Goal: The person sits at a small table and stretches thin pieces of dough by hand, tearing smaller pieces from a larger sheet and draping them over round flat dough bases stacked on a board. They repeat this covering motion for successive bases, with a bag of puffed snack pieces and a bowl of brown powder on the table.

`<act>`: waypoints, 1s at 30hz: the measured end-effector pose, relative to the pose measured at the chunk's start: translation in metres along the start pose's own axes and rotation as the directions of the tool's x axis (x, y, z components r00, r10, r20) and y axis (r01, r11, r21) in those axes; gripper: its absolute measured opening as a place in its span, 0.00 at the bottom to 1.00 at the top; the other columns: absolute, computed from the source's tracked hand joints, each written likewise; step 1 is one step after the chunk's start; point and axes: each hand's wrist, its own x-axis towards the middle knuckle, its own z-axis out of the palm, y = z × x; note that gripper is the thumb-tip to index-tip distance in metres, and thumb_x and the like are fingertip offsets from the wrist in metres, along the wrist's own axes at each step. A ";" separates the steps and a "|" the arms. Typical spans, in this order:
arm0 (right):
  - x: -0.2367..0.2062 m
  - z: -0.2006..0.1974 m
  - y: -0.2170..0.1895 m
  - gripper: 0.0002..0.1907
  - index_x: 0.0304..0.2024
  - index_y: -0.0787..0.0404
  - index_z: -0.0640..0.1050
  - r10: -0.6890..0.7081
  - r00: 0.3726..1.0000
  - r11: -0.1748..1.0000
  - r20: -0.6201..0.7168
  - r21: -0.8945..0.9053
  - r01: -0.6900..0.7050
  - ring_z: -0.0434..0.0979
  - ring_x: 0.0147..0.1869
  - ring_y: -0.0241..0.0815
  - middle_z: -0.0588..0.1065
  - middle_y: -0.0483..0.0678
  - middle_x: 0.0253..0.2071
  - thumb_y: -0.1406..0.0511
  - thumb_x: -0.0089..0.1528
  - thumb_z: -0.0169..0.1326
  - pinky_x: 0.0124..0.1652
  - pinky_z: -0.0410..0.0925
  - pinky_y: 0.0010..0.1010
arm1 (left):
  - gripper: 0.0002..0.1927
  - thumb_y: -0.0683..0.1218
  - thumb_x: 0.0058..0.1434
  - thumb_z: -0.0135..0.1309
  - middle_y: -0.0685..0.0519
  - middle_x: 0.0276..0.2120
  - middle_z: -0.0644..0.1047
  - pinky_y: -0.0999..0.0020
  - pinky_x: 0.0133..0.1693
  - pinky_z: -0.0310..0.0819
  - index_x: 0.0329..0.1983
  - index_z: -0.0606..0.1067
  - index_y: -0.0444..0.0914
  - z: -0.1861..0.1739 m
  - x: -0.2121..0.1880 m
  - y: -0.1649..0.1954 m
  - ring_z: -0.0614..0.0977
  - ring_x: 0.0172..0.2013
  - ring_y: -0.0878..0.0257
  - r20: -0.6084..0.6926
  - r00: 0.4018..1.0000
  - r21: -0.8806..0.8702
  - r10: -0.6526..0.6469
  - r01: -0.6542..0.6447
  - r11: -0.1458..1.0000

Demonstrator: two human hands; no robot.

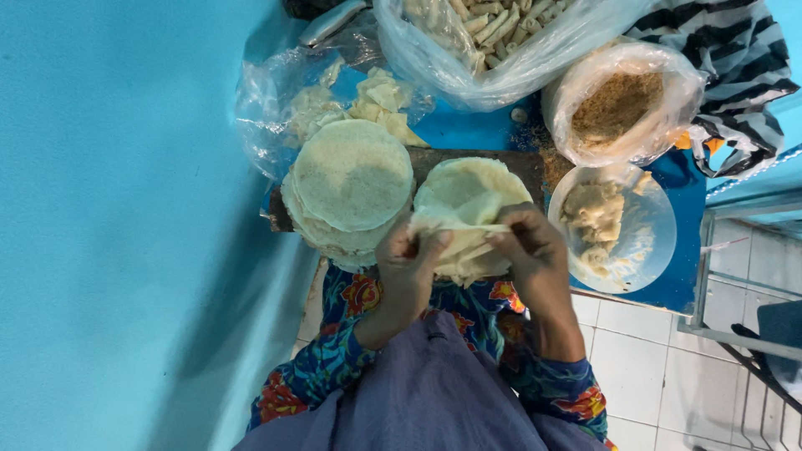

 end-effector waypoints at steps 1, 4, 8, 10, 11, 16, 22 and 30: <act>-0.001 -0.004 0.002 0.04 0.41 0.64 0.75 0.021 0.999 0.998 -0.031 0.053 -0.019 0.73 0.41 0.31 0.75 0.44 0.40 0.75 0.66 0.56 0.41 0.67 0.21 | 0.13 0.46 0.70 0.58 0.53 0.40 0.81 0.73 0.40 0.79 0.52 0.76 0.33 -0.002 0.000 0.000 0.82 0.38 0.70 -0.002 1.000 -0.008 0.023 -0.023 1.000; 0.001 -0.009 0.004 0.04 0.44 0.65 0.75 0.064 0.995 0.967 -0.075 0.253 -0.043 0.71 0.39 0.31 0.74 0.45 0.39 0.76 0.69 0.54 0.38 0.63 0.20 | 0.13 0.46 0.72 0.57 0.53 0.38 0.79 0.74 0.37 0.74 0.53 0.76 0.32 -0.005 0.001 0.000 0.78 0.36 0.70 0.001 1.000 0.005 -0.015 0.015 1.000; 0.007 -0.002 -0.002 0.08 0.46 0.64 0.73 0.103 0.994 0.854 0.017 0.510 -0.097 0.75 0.45 0.33 0.75 0.47 0.43 0.77 0.66 0.48 0.44 0.70 0.22 | 0.12 0.46 0.68 0.58 0.54 0.35 0.80 0.72 0.34 0.75 0.48 0.77 0.32 -0.002 0.007 -0.001 0.79 0.32 0.70 0.061 0.966 -0.010 -0.252 0.253 0.967; 0.008 0.001 -0.006 0.09 0.46 0.63 0.72 0.130 0.991 0.820 0.039 0.557 -0.130 0.77 0.47 0.35 0.75 0.46 0.45 0.77 0.66 0.45 0.46 0.72 0.24 | 0.12 0.46 0.66 0.57 0.55 0.37 0.82 0.72 0.37 0.79 0.47 0.78 0.33 0.001 0.007 -0.001 0.83 0.34 0.70 0.055 0.962 -0.073 -0.269 0.272 0.959; 0.008 0.002 -0.008 0.09 0.47 0.63 0.72 0.132 0.990 0.812 0.040 0.569 -0.131 0.76 0.47 0.35 0.74 0.46 0.46 0.77 0.66 0.45 0.46 0.73 0.26 | 0.12 0.47 0.67 0.56 0.56 0.36 0.82 0.72 0.37 0.79 0.47 0.78 0.33 0.001 0.005 -0.001 0.82 0.34 0.71 0.014 0.968 -0.098 -0.252 0.252 0.963; 0.008 -0.004 -0.010 0.08 0.47 0.63 0.72 0.103 0.995 0.810 -0.009 0.582 -0.078 0.76 0.47 0.38 0.75 0.50 0.45 0.76 0.69 0.43 0.46 0.73 0.28 | 0.09 0.45 0.71 0.59 0.57 0.33 0.79 0.75 0.33 0.70 0.46 0.80 0.32 0.002 -0.003 -0.009 0.76 0.31 0.73 -0.159 0.985 -0.126 -0.072 0.053 0.991; 0.014 -0.039 -0.016 0.09 0.48 0.62 0.72 -0.006 0.986 0.837 -0.169 0.538 0.097 0.75 0.45 0.41 0.74 0.51 0.43 0.74 0.69 0.41 0.46 0.73 0.30 | 0.09 0.45 0.70 0.58 0.56 0.35 0.81 0.73 0.37 0.75 0.44 0.79 0.33 -0.023 0.011 0.003 0.79 0.34 0.71 -0.094 0.992 -0.150 -0.081 0.066 0.986; 0.007 -0.050 -0.029 0.24 0.52 0.69 0.73 0.045 0.974 0.990 -0.222 0.139 -0.014 0.62 0.31 0.42 0.70 0.56 0.40 0.54 0.66 0.52 0.29 0.56 0.30 | 0.12 0.48 0.69 0.58 0.55 0.34 0.83 0.74 0.34 0.77 0.45 0.81 0.34 -0.029 0.027 0.036 0.82 0.32 0.71 0.157 0.963 0.082 -0.219 0.208 0.975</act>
